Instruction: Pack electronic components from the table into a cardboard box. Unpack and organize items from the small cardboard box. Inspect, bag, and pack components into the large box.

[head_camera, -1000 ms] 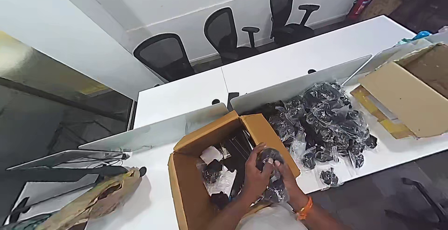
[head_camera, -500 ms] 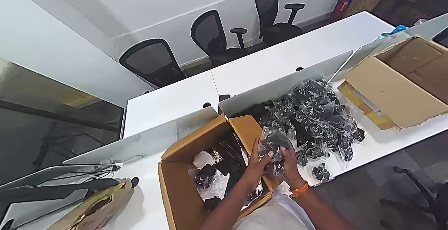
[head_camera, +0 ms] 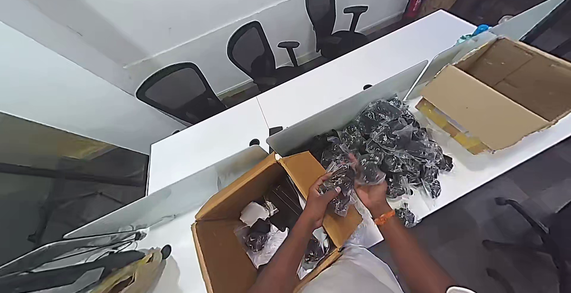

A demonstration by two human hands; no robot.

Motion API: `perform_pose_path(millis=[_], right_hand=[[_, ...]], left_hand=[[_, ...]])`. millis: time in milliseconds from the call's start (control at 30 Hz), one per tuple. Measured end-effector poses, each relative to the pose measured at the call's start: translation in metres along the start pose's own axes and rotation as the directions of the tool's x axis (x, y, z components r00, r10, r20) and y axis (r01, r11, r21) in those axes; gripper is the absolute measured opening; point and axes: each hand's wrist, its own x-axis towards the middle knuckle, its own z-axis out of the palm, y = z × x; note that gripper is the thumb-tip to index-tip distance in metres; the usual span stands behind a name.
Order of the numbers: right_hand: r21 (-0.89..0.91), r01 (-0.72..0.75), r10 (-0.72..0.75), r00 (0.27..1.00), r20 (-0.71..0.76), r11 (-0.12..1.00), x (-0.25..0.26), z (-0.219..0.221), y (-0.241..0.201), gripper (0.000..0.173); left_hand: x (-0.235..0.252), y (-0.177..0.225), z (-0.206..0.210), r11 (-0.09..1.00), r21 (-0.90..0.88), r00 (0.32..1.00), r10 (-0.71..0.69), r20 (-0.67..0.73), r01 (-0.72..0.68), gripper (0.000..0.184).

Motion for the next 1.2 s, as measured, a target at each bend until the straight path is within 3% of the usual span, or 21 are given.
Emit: perform_pose_path(millis=[33, 100, 167, 233, 267, 333, 400, 467, 500, 567, 667, 767, 867, 933, 1067, 1200], right_hand=[[0.002, 0.012, -0.012, 0.999, -0.050, 1.000, 0.015, -0.012, -0.005, 0.063], [-0.154, -0.069, 0.021, 0.956, -0.293, 0.986, 0.045, -0.043, -0.014, 0.062], [-0.388, -0.326, 0.069, 0.834, -0.547, 0.862, 0.063, -0.084, -0.015, 0.070], [-0.507, -0.483, 0.009, 0.730, -0.684, 0.714, 0.067, -0.105, -0.006, 0.068], [-0.542, -0.482, -0.011, 0.740, -0.672, 0.688, 0.061, -0.102, -0.001, 0.061], [-0.594, -0.365, -0.015, 0.844, -0.536, 0.717, 0.041, -0.074, 0.000, 0.048], [-0.581, -0.205, 0.060, 0.964, -0.259, 0.788, 0.014, -0.038, 0.003, 0.048], [-0.522, -0.128, 0.136, 0.990, -0.022, 0.843, -0.006, -0.010, 0.006, 0.058], [-0.500, -0.118, 0.135, 0.991, -0.002, 0.858, -0.013, -0.005, 0.011, 0.055], [-0.460, -0.134, 0.111, 0.991, -0.076, 0.878, -0.020, -0.001, 0.019, 0.050], [-0.479, -0.249, 0.204, 0.968, -0.145, 0.842, -0.023, -0.004, 0.021, 0.068], [-0.425, -0.333, 0.294, 0.943, -0.155, 0.842, -0.029, -0.011, 0.028, 0.081], [-0.357, -0.217, 0.134, 0.961, -0.241, 0.909, -0.030, -0.014, 0.044, 0.061], [-0.331, -0.170, 0.073, 0.955, -0.287, 0.928, -0.031, -0.016, 0.053, 0.057], [-0.450, -0.155, -0.014, 0.936, -0.351, 0.879, -0.025, -0.020, 0.055, 0.061], [-0.476, -0.158, -0.080, 0.894, -0.441, 0.865, 0.015, -0.044, 0.038, 0.062]], left_hand=[[0.003, 0.001, 0.000, 1.000, -0.003, 1.000, -0.003, -0.002, 0.003, 0.059], [0.006, 0.001, -0.002, 1.000, 0.006, 1.000, -0.005, -0.001, 0.005, 0.059], [0.007, 0.000, -0.003, 1.000, 0.024, 1.000, -0.004, 0.006, 0.003, 0.059], [0.009, 0.000, -0.004, 0.998, 0.055, 1.000, 0.004, 0.005, -0.004, 0.058], [0.008, -0.001, -0.006, 0.997, 0.080, 1.000, 0.003, 0.009, -0.004, 0.059], [0.010, -0.001, -0.002, 0.989, 0.146, 1.000, -0.007, 0.021, 0.004, 0.058], [0.012, -0.004, 0.001, 0.974, 0.227, 0.999, 0.000, 0.033, -0.008, 0.056], [0.020, -0.008, 0.003, 0.954, 0.298, 0.999, 0.029, 0.027, -0.036, 0.056], [0.023, -0.011, 0.004, 0.946, 0.322, 0.999, 0.046, 0.006, -0.045, 0.057], [0.029, -0.016, 0.002, 0.927, 0.372, 0.997, 0.067, -0.041, -0.047, 0.062], [0.036, -0.024, -0.001, 0.845, 0.531, 0.986, 0.136, -0.101, -0.062, 0.069], [0.034, -0.024, -0.002, 0.772, 0.632, 0.990, 0.133, -0.055, -0.069, 0.071], [0.031, -0.022, -0.001, 0.744, 0.661, 0.994, 0.053, 0.096, -0.103, 0.069], [0.029, -0.023, 0.000, 0.725, 0.672, 0.986, 0.062, 0.152, -0.149, 0.072], [0.023, -0.023, 0.003, 0.756, 0.640, 0.989, 0.136, 0.051, -0.137, 0.080], [0.021, -0.020, 0.002, 0.782, 0.608, 0.982, 0.188, -0.027, -0.133, 0.076]])
